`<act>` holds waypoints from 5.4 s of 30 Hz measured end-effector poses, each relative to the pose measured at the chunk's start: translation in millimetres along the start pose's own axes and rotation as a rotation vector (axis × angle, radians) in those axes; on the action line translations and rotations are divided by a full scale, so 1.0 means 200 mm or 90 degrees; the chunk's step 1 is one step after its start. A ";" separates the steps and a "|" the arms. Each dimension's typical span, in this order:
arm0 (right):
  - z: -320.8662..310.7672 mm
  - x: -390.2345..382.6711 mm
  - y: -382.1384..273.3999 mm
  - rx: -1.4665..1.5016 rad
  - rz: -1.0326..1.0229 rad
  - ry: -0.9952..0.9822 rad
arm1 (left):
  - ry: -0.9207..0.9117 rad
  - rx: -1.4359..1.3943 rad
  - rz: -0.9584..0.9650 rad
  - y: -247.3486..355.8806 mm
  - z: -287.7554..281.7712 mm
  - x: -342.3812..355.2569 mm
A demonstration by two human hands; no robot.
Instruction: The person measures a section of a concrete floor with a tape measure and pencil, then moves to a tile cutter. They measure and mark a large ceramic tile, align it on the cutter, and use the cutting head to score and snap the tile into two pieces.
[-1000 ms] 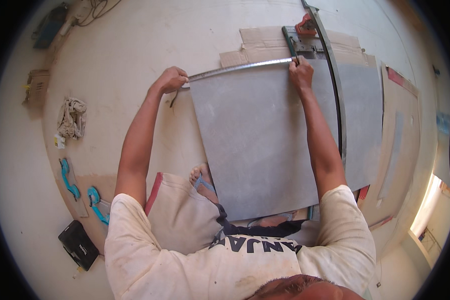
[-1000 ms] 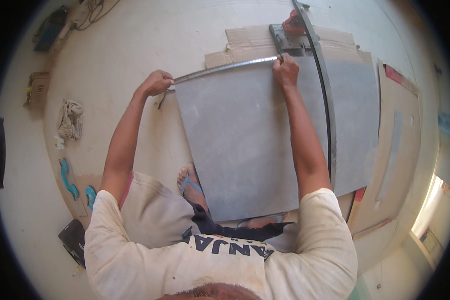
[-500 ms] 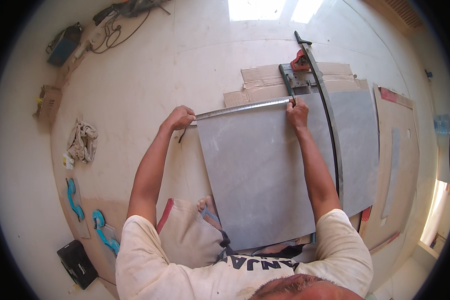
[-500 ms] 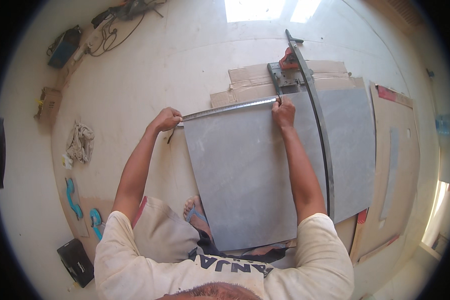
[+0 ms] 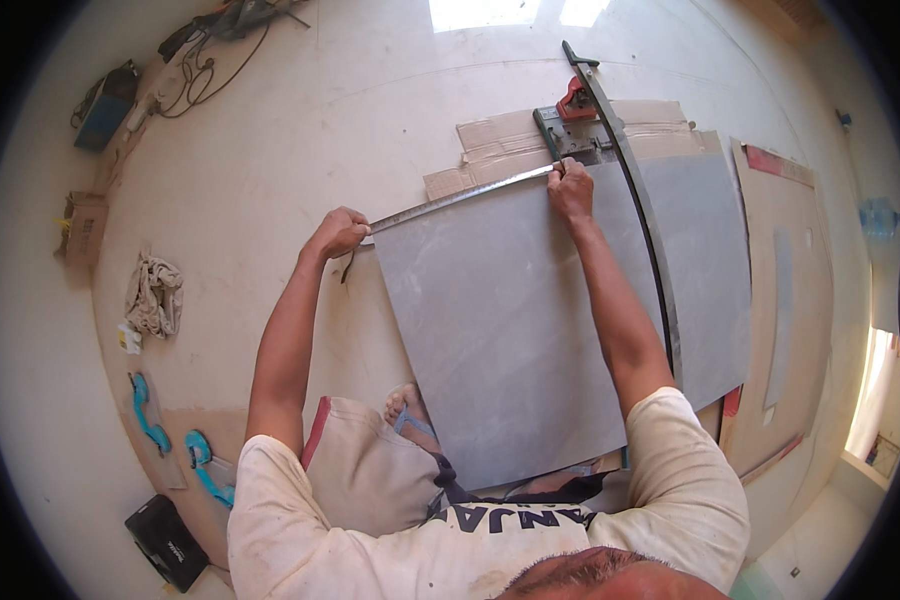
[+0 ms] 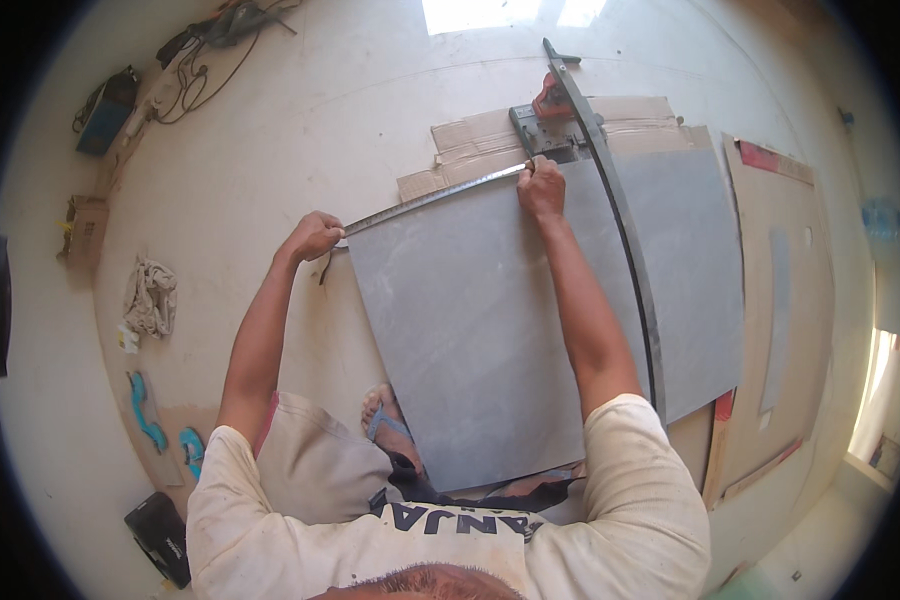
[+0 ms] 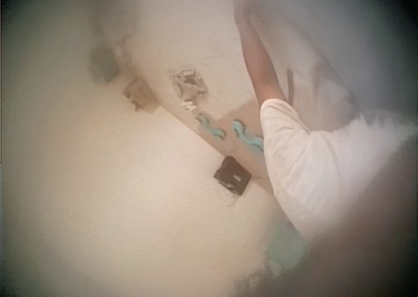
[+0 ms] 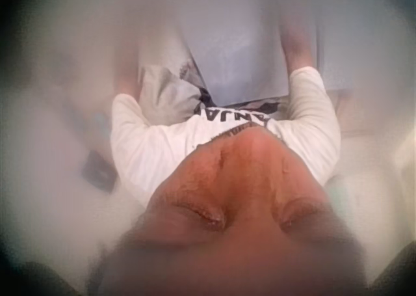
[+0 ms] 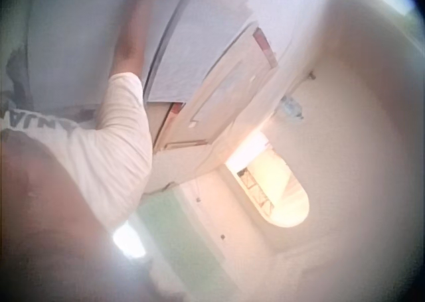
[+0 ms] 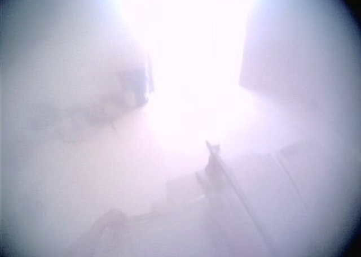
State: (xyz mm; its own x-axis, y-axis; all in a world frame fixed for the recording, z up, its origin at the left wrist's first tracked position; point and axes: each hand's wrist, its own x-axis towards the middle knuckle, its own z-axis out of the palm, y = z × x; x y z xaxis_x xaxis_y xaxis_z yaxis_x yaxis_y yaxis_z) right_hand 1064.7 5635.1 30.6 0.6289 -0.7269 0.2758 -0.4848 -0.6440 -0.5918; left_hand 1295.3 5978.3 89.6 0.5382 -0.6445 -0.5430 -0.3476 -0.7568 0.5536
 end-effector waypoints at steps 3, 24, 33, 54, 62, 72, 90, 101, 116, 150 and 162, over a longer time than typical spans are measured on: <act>-0.01 -0.04 0.00 0.047 0.055 -0.014 | 0.002 0.012 -0.018 0.01 -0.03 -0.01; -0.15 -0.21 -0.02 0.185 0.146 0.028 | 0.016 0.017 0.009 -0.01 -0.01 -0.02; -0.10 -0.20 0.09 0.081 0.008 0.103 | 0.018 0.037 0.000 -0.01 -0.01 -0.01; -0.17 -0.17 -0.03 -0.020 0.167 -0.071 | 0.028 0.046 -0.018 0.04 0.00 -0.03; -0.15 -0.09 -0.06 -0.063 0.128 -0.098 | 0.014 0.025 -0.021 0.02 -0.01 -0.03; -0.17 -0.11 -0.03 -0.054 0.130 -0.107 | 0.020 0.035 -0.021 0.02 -0.01 0.01; -0.14 -0.13 -0.03 -0.051 0.124 -0.093 | 0.011 0.051 -0.004 -0.01 0.01 0.00; -0.12 -0.10 -0.02 -0.078 0.120 -0.097 | 0.010 0.003 -0.063 0.07 0.02 0.00; -0.15 -0.12 -0.05 -0.062 0.128 -0.099 | 0.036 0.029 -0.045 0.01 0.04 -0.03; -0.09 -0.06 -0.06 -0.106 0.152 -0.120 | 0.002 -0.036 -0.094 0.02 0.03 0.00; -0.10 -0.09 -0.06 -0.099 0.149 -0.129 | 0.029 -0.043 -0.060 -0.02 0.05 -0.02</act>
State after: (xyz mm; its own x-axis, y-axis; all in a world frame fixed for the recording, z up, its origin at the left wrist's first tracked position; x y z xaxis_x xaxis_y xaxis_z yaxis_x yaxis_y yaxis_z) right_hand 1047.1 5650.2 48.7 0.5902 -0.8070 -0.0195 -0.7071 -0.5052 -0.4947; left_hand 1286.4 5982.2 83.3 0.6009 -0.5641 -0.5663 -0.2423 -0.8037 0.5434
